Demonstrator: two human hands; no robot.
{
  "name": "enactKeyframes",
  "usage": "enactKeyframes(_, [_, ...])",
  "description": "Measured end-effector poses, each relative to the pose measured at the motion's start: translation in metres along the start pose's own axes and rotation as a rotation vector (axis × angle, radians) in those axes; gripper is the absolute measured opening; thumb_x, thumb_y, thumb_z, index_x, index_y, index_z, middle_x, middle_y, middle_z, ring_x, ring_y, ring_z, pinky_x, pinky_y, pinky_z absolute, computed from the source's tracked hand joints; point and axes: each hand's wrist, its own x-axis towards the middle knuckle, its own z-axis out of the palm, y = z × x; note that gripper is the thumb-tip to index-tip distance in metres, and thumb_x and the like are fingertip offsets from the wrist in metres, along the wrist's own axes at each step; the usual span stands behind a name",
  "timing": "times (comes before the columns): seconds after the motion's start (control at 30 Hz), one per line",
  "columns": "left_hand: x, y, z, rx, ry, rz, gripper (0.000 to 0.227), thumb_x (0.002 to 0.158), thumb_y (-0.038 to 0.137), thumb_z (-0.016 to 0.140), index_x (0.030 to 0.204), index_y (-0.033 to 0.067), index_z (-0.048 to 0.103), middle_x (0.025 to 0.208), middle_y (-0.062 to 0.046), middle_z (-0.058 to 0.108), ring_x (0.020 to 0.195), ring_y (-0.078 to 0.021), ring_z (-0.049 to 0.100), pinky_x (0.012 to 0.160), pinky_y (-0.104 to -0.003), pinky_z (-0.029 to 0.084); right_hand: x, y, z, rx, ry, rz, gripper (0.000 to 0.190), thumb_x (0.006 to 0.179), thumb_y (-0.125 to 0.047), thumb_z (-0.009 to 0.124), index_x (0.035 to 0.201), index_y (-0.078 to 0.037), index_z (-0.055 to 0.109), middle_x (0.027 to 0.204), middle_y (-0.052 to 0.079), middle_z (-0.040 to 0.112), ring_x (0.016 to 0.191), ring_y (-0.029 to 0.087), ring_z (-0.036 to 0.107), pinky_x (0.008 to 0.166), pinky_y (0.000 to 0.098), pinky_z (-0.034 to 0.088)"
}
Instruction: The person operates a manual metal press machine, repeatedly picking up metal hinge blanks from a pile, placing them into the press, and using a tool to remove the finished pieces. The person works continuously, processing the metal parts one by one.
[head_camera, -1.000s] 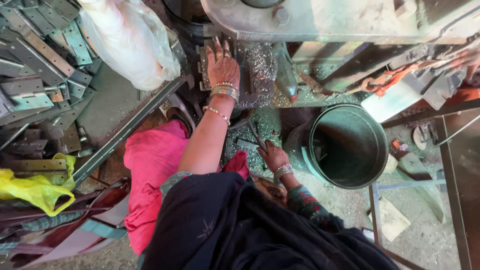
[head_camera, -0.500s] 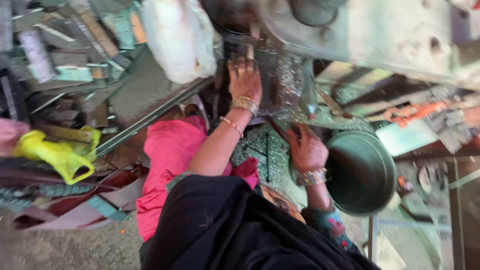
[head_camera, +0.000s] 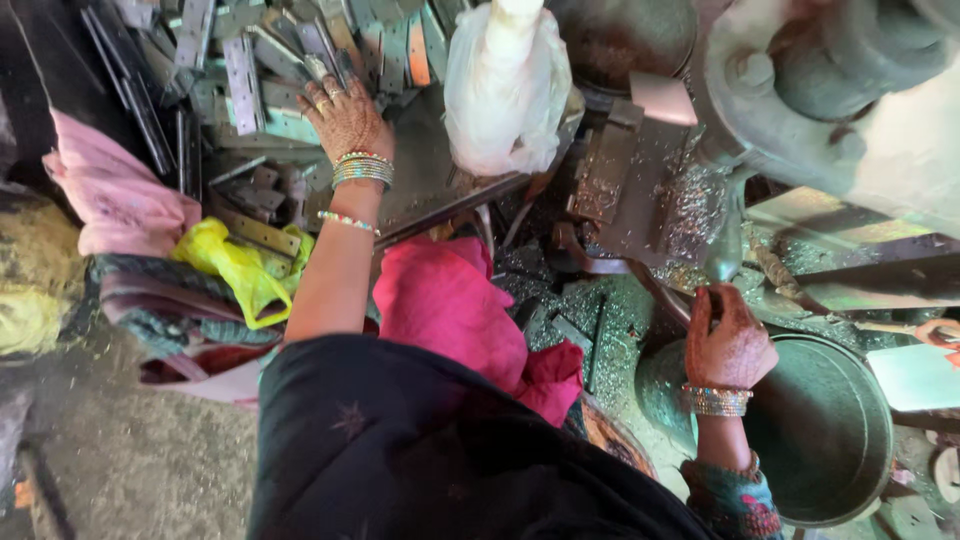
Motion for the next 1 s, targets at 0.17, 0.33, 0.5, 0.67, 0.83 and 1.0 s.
enactKeyframes(0.17, [0.021,-0.003,0.063,-0.055,-0.189,0.038,0.044,0.103,0.027,0.05,0.144,0.0105,0.056,0.152,-0.019,0.051,0.132,-0.0458,0.052,0.117,-0.068,0.024,0.0,-0.006,-0.002,-0.058,-0.029,0.097,0.024,0.104,-0.041,0.062,0.108,-0.02,0.072,0.089,0.01,0.074,0.077,0.035,0.071,0.065,0.0475,0.053])
enactKeyframes(0.33, [-0.044,-0.005,0.031,0.063,-0.107,0.247,0.045,0.097,0.021,0.051,0.138,0.0046,0.057,0.14,-0.022,0.057,0.124,-0.0464,0.057,0.107,-0.06,0.04,0.0,-0.006,0.001,-0.063,-0.031,0.093,0.025,0.105,-0.042,0.06,0.107,-0.019,0.071,0.091,0.011,0.075,0.078,0.035,0.072,0.066,0.0467,0.054])
enactKeyframes(0.5, [-0.086,-0.001,-0.044,-0.217,-0.206,0.271,0.039,0.092,0.017,0.055,0.128,0.0039,0.061,0.119,-0.023,0.067,0.101,-0.0428,0.068,0.085,-0.052,0.056,0.0,-0.007,-0.001,-0.009,0.003,0.041,0.024,0.103,-0.041,0.061,0.103,-0.02,0.072,0.096,0.01,0.076,0.081,0.035,0.072,0.066,0.047,0.054])
enactKeyframes(0.67, [-0.087,-0.011,-0.093,-0.365,-0.114,0.155,0.04,0.078,0.015,0.064,0.117,0.0087,0.066,0.09,-0.021,0.072,0.073,-0.0421,0.071,0.065,-0.053,0.058,0.002,-0.008,-0.005,-0.038,-0.037,0.043,0.025,0.103,-0.041,0.062,0.104,-0.019,0.072,0.094,0.01,0.074,0.079,0.035,0.072,0.066,0.0477,0.054])
enactKeyframes(0.83, [-0.089,-0.003,-0.149,-0.347,-0.289,0.237,0.03,0.086,0.012,0.062,0.115,0.0131,0.069,0.092,-0.018,0.074,0.084,-0.0393,0.072,0.071,-0.055,0.056,-0.007,-0.01,-0.011,0.004,0.023,-0.01,0.022,0.102,-0.038,0.065,0.101,-0.017,0.071,0.096,0.011,0.074,0.08,0.036,0.071,0.065,0.0488,0.053])
enactKeyframes(1.0, [-0.131,0.081,-0.192,-0.658,-0.35,0.515,0.038,0.085,0.013,0.06,0.122,0.0151,0.07,0.098,-0.02,0.074,0.088,-0.041,0.07,0.074,-0.056,0.054,-0.007,-0.008,-0.004,0.022,-0.003,0.048,0.021,0.099,-0.038,0.068,0.097,-0.017,0.071,0.091,0.011,0.073,0.077,0.036,0.071,0.063,0.0504,0.052])
